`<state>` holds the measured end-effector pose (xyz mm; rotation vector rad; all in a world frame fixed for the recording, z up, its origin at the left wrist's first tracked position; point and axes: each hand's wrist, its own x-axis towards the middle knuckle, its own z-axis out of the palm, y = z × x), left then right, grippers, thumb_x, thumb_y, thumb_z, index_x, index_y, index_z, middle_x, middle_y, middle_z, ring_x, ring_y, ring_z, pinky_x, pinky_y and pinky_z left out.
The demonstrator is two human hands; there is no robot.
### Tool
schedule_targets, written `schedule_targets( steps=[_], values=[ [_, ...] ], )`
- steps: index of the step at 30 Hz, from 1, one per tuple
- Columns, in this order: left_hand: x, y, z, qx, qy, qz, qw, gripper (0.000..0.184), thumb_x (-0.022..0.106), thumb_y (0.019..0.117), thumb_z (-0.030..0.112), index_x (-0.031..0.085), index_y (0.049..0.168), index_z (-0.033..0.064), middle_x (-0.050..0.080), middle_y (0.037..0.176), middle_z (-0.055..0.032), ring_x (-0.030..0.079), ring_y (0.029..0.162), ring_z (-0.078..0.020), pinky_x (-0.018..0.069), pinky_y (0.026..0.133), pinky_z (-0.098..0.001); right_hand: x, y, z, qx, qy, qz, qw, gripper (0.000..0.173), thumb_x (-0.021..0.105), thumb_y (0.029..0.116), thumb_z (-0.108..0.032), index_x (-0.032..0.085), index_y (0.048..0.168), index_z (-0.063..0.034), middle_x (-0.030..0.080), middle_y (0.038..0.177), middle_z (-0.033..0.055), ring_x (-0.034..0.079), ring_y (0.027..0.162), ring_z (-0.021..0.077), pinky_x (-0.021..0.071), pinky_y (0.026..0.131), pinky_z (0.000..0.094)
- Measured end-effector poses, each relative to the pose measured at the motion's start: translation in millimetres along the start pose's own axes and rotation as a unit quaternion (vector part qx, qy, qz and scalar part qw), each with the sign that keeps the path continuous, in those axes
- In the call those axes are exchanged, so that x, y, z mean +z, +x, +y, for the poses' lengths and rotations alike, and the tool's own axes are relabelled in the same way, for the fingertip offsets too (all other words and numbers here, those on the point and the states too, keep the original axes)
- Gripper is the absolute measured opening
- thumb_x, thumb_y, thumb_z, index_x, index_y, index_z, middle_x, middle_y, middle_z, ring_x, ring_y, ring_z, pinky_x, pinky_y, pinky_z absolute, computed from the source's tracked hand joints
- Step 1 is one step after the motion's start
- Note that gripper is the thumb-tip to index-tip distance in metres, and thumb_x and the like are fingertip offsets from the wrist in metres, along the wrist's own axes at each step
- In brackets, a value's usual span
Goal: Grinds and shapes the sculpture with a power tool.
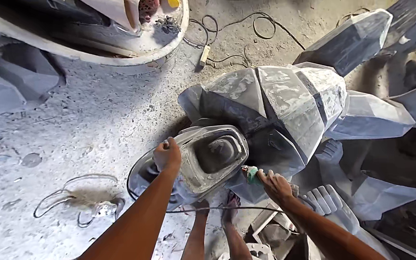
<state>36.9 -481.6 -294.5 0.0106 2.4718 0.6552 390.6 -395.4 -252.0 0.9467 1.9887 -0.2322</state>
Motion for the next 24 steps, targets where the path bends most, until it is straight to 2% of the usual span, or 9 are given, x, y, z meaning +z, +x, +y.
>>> schedule_targets(
  steps=[3,7,12,17,21,24],
  values=[
    [-1,-1,0,0.001,-0.003,-0.01,1.0,0.057,0.043,0.1063,0.05,0.07,0.11,-0.0003,0.068,0.109,-0.0277,0.064,0.107,-0.0445,0.0471,0.09,-0.0664,-9,3,-8,0.021,-0.032,-0.008,0.999,0.043,0.04,0.1046,-0.003,0.05,0.145,-0.0135,0.064,0.108,0.0242,0.07,0.093,0.0399,0.0576,0.077,0.0498],
    [-3,-2,3,-0.008,-0.012,-0.016,1.0,0.057,0.043,0.1058,0.052,0.07,0.111,0.0018,0.069,0.109,-0.0256,0.065,0.107,-0.0433,0.0484,0.089,-0.0666,-15,2,-13,0.036,-0.053,-0.028,0.998,0.048,0.041,0.1038,-0.002,0.047,0.149,-0.0171,0.064,0.112,0.0246,0.07,0.098,0.0401,0.0576,0.079,0.05],
    [-3,-3,3,-0.03,-0.029,-0.007,0.999,0.054,0.047,0.1038,0.054,0.07,0.105,0.0057,0.07,0.102,-0.0213,0.067,0.1,-0.0397,0.0496,0.082,-0.0642,-34,-3,-9,0.045,-0.062,-0.025,0.997,0.045,0.046,0.1019,-0.003,0.05,0.145,-0.0173,0.065,0.11,0.0228,0.071,0.096,0.0399,0.0588,0.077,0.0494],
    [-3,-4,5,-0.037,-0.026,-0.001,0.999,0.053,0.047,0.1031,0.055,0.07,0.104,0.0065,0.07,0.102,-0.0205,0.067,0.101,-0.0399,0.0498,0.081,-0.0644,-22,-3,-15,0.025,-0.084,-0.051,0.995,0.044,0.045,0.1025,-0.003,0.048,0.144,-0.0142,0.066,0.114,0.0236,0.07,0.101,0.0415,0.0585,0.08,0.0527],
    [-3,-3,5,-0.042,-0.03,-0.005,0.999,0.053,0.046,0.1027,0.056,0.071,0.103,0.0087,0.07,0.101,-0.0189,0.067,0.1,-0.0381,0.0498,0.08,-0.0637,-24,1,-11,0.01,-0.087,-0.042,0.995,0.052,0.051,0.099,-0.004,0.045,0.149,-0.0162,0.065,0.117,0.0245,0.07,0.102,0.0425,0.0582,0.081,0.054],
    [-2,-2,4,-0.044,-0.027,-0.006,0.999,0.054,0.045,0.1018,0.057,0.071,0.103,0.0101,0.07,0.1,-0.0175,0.067,0.099,-0.0368,0.0499,0.079,-0.0632,-40,-1,3,0.009,-0.112,-0.018,0.993,0.046,0.057,0.0968,-0.009,0.05,0.141,-0.0169,0.067,0.111,0.0215,0.071,0.095,0.0394,0.0588,0.076,0.0518]
  ],
)
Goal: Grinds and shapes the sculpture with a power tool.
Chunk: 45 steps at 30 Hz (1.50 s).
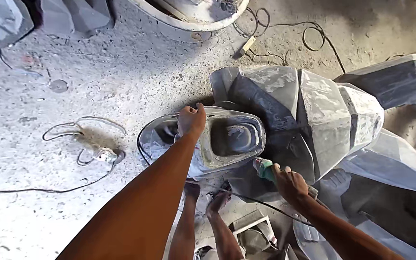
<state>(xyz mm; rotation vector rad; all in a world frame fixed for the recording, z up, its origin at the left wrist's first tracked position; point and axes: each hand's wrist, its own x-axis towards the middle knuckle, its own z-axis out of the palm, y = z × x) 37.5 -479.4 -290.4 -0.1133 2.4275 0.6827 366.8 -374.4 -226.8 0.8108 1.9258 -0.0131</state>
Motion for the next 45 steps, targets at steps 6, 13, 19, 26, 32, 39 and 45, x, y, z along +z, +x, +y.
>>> schedule_targets(
  steps=[6,13,19,26,32,39,45],
  values=[
    [-1,-2,3,-0.012,-0.002,-0.004,1.0,0.053,0.045,0.101,0.058,0.07,0.103,0.0114,0.07,0.104,-0.016,0.067,0.103,-0.0349,0.0505,0.081,-0.0614,-19,-12,19,0.017,-0.018,0.032,0.999,0.055,0.071,0.0905,-0.026,0.049,0.14,-0.0148,0.068,0.107,0.0192,0.072,0.091,0.0381,0.0584,0.074,0.0516],
    [-2,1,2,-0.002,-0.005,-0.015,1.0,0.054,0.046,0.1,0.059,0.071,0.104,0.0116,0.071,0.103,-0.0161,0.068,0.102,-0.0354,0.0509,0.081,-0.0618,-1,-10,6,-0.007,-0.022,-0.008,1.0,0.057,0.069,0.0921,-0.029,0.048,0.142,-0.0127,0.067,0.112,0.0206,0.071,0.094,0.0385,0.0587,0.076,0.0522],
    [0,2,1,-0.004,0.0,-0.01,1.0,0.053,0.046,0.0995,0.059,0.071,0.102,0.0123,0.071,0.099,-0.0141,0.068,0.1,-0.033,0.0511,0.079,-0.0596,23,2,-20,-0.011,-0.022,-0.025,0.999,0.055,0.065,0.0938,-0.02,0.045,0.145,-0.013,0.066,0.112,0.021,0.071,0.096,0.0387,0.0585,0.077,0.0514],
    [1,2,2,0.002,0.016,-0.007,1.0,0.055,0.044,0.1003,0.06,0.071,0.102,0.0121,0.07,0.102,-0.0145,0.067,0.101,-0.0334,0.0506,0.08,-0.0603,35,3,-22,-0.046,-0.012,-0.044,0.998,0.051,0.067,0.0922,-0.019,0.049,0.14,-0.014,0.067,0.111,0.0189,0.071,0.096,0.038,0.0583,0.077,0.0521],
    [2,3,2,0.01,0.016,-0.005,1.0,0.055,0.046,0.1007,0.058,0.072,0.102,0.0098,0.07,0.102,-0.0174,0.067,0.102,-0.0353,0.0503,0.082,-0.061,75,-15,5,-0.039,0.166,-0.067,0.983,0.063,0.062,0.0898,-0.047,0.046,0.143,-0.0168,0.071,0.109,0.0141,0.07,0.102,0.0356,0.0562,0.082,0.0574],
    [1,1,1,0.025,0.02,-0.01,0.999,0.057,0.047,0.1018,0.056,0.071,0.109,0.0052,0.069,0.111,-0.0228,0.065,0.108,-0.04,0.0477,0.088,-0.0648,143,-48,-20,0.005,0.234,-0.101,0.967,0.063,0.063,0.0881,-0.043,0.047,0.144,-0.0201,0.071,0.113,0.0139,0.072,0.1,0.0363,0.0569,0.08,0.0593],
    [5,6,-2,0.035,0.027,0.001,0.999,0.062,0.044,0.102,0.058,0.071,0.113,0.0034,0.068,0.114,-0.0248,0.063,0.112,-0.0414,0.0462,0.092,-0.0655,177,-40,-32,-0.046,0.199,-0.119,0.972,0.063,0.063,0.0921,-0.033,0.042,0.15,-0.0209,0.066,0.122,0.0202,0.07,0.099,0.0413,0.0569,0.078,0.0609]
  ],
)
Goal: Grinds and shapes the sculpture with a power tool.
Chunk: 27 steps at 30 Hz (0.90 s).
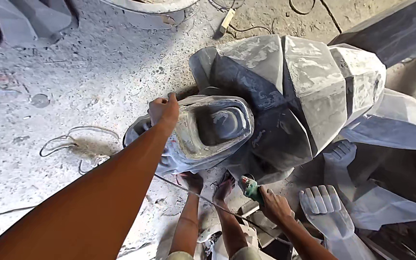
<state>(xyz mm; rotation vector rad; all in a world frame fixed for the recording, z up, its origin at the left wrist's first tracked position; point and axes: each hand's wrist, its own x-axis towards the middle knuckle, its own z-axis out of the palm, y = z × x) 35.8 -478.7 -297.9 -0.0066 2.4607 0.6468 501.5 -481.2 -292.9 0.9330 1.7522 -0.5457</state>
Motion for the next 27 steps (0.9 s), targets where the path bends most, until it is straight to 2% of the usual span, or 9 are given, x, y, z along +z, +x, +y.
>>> schedule_targets(
  steps=[5,8,11,15,19,22,25,27],
  values=[
    [4,4,-4,0.006,-0.013,0.013,1.0,0.06,0.044,0.1011,0.058,0.072,0.106,0.0044,0.069,0.112,-0.0224,0.064,0.109,-0.0391,0.0458,0.09,-0.0646,-19,19,1,-0.02,-0.017,0.046,0.999,0.061,0.059,0.097,-0.024,0.039,0.155,-0.0209,0.062,0.128,0.0223,0.07,0.099,0.0422,0.0577,0.078,0.0575],
    [4,4,-3,0.014,-0.005,0.008,1.0,0.062,0.043,0.1016,0.058,0.072,0.107,0.0033,0.069,0.114,-0.0232,0.063,0.111,-0.0401,0.0447,0.092,-0.0659,-32,26,3,-0.02,-0.026,0.096,0.995,0.056,0.058,0.0983,-0.02,0.042,0.152,-0.0214,0.062,0.126,0.0211,0.068,0.103,0.0415,0.0576,0.077,0.0542],
    [4,3,-3,0.021,-0.011,0.012,1.0,0.063,0.043,0.1017,0.059,0.071,0.107,0.0022,0.068,0.114,-0.0243,0.062,0.11,-0.0405,0.0446,0.091,-0.0663,-39,29,5,-0.007,-0.028,0.126,0.992,0.053,0.056,0.0987,-0.016,0.044,0.15,-0.0233,0.063,0.121,0.02,0.068,0.099,0.0398,0.0577,0.074,0.0514],
    [4,6,-6,0.035,-0.003,0.01,0.999,0.066,0.042,0.1021,0.06,0.071,0.107,0.0002,0.068,0.115,-0.0266,0.062,0.111,-0.0439,0.0441,0.092,-0.0689,-31,27,20,-0.031,-0.014,0.09,0.995,0.063,0.059,0.0958,-0.013,0.039,0.155,-0.0235,0.061,0.127,0.0249,0.068,0.101,0.0447,0.0568,0.077,0.0575],
    [5,6,-6,0.03,-0.004,0.016,0.999,0.064,0.043,0.1032,0.057,0.071,0.103,-0.0009,0.068,0.111,-0.0279,0.063,0.109,-0.0451,0.044,0.09,-0.0688,-24,17,36,-0.038,0.019,0.075,0.996,0.069,0.065,0.0917,-0.028,0.038,0.155,-0.0234,0.062,0.128,0.023,0.069,0.098,0.0426,0.0566,0.077,0.0585],
    [4,4,-5,0.029,-0.005,0.016,0.999,0.063,0.044,0.1033,0.056,0.07,0.103,-0.0014,0.067,0.11,-0.0284,0.062,0.107,-0.0451,0.0441,0.089,-0.0684,-28,2,41,0.002,0.074,0.138,0.988,0.071,0.065,0.0895,-0.038,0.04,0.155,-0.0261,0.065,0.122,0.0167,0.071,0.095,0.0363,0.0584,0.074,0.055],
    [1,-1,-2,0.03,-0.003,0.008,1.0,0.063,0.043,0.1048,0.055,0.07,0.109,-0.0019,0.066,0.116,-0.0301,0.061,0.112,-0.0462,0.0432,0.093,-0.0692,-42,-7,41,0.025,0.105,0.222,0.969,0.071,0.067,0.0874,-0.041,0.046,0.153,-0.0259,0.068,0.119,0.0111,0.072,0.094,0.0312,0.0593,0.072,0.0503],
    [1,-1,0,0.029,0.002,0.012,0.999,0.061,0.044,0.1056,0.054,0.071,0.109,-0.0013,0.067,0.116,-0.0286,0.062,0.112,-0.0439,0.0437,0.094,-0.067,-55,-11,38,0.035,0.116,0.262,0.958,0.07,0.069,0.0866,-0.041,0.048,0.152,-0.0255,0.069,0.117,0.0098,0.072,0.094,0.0295,0.0593,0.072,0.0484]
  ],
)
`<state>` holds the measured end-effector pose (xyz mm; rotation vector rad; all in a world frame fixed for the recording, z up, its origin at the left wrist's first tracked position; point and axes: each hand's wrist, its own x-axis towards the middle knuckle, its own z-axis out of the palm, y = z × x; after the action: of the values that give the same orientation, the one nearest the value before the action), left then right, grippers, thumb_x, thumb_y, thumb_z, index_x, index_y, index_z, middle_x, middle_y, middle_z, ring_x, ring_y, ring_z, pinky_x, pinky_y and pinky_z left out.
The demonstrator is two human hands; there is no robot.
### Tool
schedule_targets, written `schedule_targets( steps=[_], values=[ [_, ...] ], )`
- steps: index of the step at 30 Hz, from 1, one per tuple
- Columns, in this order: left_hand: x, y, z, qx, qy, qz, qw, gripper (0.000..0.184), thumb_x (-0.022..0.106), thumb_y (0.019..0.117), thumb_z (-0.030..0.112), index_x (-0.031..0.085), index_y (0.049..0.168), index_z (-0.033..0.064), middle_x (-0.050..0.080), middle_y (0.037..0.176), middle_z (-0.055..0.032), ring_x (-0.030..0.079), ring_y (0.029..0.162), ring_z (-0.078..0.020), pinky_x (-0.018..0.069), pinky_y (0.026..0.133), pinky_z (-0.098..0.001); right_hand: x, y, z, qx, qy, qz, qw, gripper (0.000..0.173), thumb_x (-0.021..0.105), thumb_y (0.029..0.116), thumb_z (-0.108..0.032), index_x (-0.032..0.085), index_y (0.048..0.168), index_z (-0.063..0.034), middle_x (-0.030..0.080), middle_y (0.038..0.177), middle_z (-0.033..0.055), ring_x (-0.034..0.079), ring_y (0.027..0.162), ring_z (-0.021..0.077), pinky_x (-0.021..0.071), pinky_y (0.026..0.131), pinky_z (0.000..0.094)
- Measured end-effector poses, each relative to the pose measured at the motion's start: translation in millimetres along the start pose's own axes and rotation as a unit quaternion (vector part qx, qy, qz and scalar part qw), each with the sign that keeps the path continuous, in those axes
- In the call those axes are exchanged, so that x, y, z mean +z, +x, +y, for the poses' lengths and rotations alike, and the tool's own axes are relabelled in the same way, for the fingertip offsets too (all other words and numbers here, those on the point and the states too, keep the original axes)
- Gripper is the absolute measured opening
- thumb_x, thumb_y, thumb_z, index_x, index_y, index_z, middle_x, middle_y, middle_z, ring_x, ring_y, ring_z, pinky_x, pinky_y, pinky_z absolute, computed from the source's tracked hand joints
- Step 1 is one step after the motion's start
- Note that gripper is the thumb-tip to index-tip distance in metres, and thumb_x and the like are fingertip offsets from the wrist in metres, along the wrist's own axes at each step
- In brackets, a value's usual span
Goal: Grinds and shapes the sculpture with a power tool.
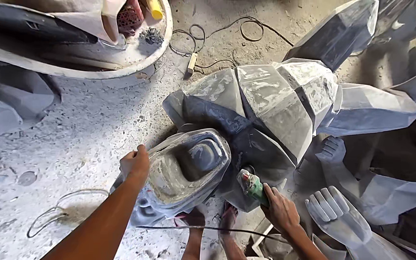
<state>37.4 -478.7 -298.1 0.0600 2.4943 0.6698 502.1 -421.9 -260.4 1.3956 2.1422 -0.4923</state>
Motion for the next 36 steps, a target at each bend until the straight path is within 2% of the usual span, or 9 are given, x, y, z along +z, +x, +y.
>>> schedule_targets(
  steps=[5,9,12,15,21,24,27,31,36],
  values=[
    [1,1,-1,-0.001,-0.004,0.008,1.0,0.059,0.045,0.106,0.052,0.071,0.104,-0.0012,0.069,0.111,-0.0246,0.063,0.108,-0.04,0.0446,0.092,-0.0638,-23,12,-17,0.027,0.028,0.086,0.996,0.066,0.072,0.0836,-0.042,0.056,0.145,-0.0243,0.071,0.111,0.0075,0.072,0.087,0.0274,0.0592,0.065,0.0468],
    [1,1,-2,0.004,-0.003,0.011,1.0,0.059,0.045,0.1059,0.052,0.071,0.103,-0.0011,0.069,0.109,-0.0247,0.063,0.106,-0.0398,0.0448,0.091,-0.0639,-25,18,-24,0.038,0.229,0.065,0.971,0.067,0.072,0.0824,-0.046,0.054,0.143,-0.023,0.074,0.108,0.002,0.073,0.093,0.0218,0.0599,0.076,0.0501],
    [1,1,-4,0.005,-0.009,0.011,1.0,0.057,0.046,0.1054,0.052,0.072,0.102,0.0003,0.07,0.107,-0.023,0.064,0.104,-0.0388,0.0455,0.089,-0.0636,-11,19,-28,0.009,0.456,0.017,0.89,0.068,0.075,0.0854,-0.051,0.052,0.141,-0.0187,0.072,0.104,-0.0002,0.071,0.092,0.0115,0.061,0.083,0.039],
    [2,2,-6,0.006,-0.006,0.01,1.0,0.057,0.046,0.1056,0.051,0.072,0.102,0.001,0.07,0.107,-0.0229,0.064,0.104,-0.0389,0.0459,0.088,-0.0638,-2,16,-34,0.0,0.603,-0.043,0.797,0.066,0.079,0.086,-0.045,0.053,0.137,-0.0111,0.07,0.108,0.0041,0.071,0.091,0.0137,0.0626,0.081,0.0355],
    [2,2,-6,-0.001,-0.009,0.016,1.0,0.055,0.048,0.1053,0.05,0.072,0.101,0.0011,0.07,0.109,-0.0225,0.063,0.106,-0.0387,0.0457,0.09,-0.0633,6,10,-36,0.055,0.728,-0.127,0.671,0.066,0.075,0.0887,-0.038,0.048,0.139,-0.0063,0.069,0.102,0.0182,0.072,0.077,0.0318,0.0643,0.066,0.0474],
    [3,3,-6,-0.001,-0.009,0.013,1.0,0.055,0.048,0.1056,0.051,0.072,0.102,0.0009,0.07,0.108,-0.0223,0.063,0.104,-0.0383,0.0455,0.089,-0.0629,7,3,-34,0.082,0.781,-0.157,0.599,0.065,0.069,0.0919,-0.036,0.043,0.142,-0.0049,0.068,0.096,0.0208,0.071,0.075,0.0324,0.0634,0.067,0.0465],
    [1,1,-4,0.006,0.0,0.001,1.0,0.056,0.046,0.1061,0.05,0.071,0.105,-0.0009,0.07,0.111,-0.0238,0.063,0.107,-0.0399,0.0454,0.092,-0.0651,3,-1,-31,0.096,0.8,-0.176,0.566,0.06,0.064,0.0934,-0.035,0.042,0.141,-0.005,0.068,0.091,0.0187,0.071,0.072,0.03,0.0633,0.064,0.0447],
    [2,1,-4,0.002,-0.004,0.001,1.0,0.056,0.047,0.1059,0.05,0.071,0.103,-0.0005,0.069,0.11,-0.0236,0.063,0.107,-0.0399,0.0455,0.091,-0.0646,-2,8,-28,0.083,0.782,-0.152,0.599,0.062,0.068,0.0922,-0.035,0.043,0.14,-0.0042,0.068,0.093,0.0194,0.071,0.071,0.0315,0.0637,0.063,0.0456],
    [2,0,-4,-0.002,-0.005,0.007,1.0,0.057,0.045,0.1066,0.05,0.071,0.104,-0.0002,0.07,0.112,-0.0229,0.063,0.11,-0.0392,0.0446,0.094,-0.064,-14,33,-27,0.033,0.528,-0.02,0.848,0.07,0.077,0.0841,-0.052,0.051,0.138,-0.0161,0.07,0.102,0.002,0.071,0.087,0.0129,0.0616,0.078,0.0377]
  ],
)
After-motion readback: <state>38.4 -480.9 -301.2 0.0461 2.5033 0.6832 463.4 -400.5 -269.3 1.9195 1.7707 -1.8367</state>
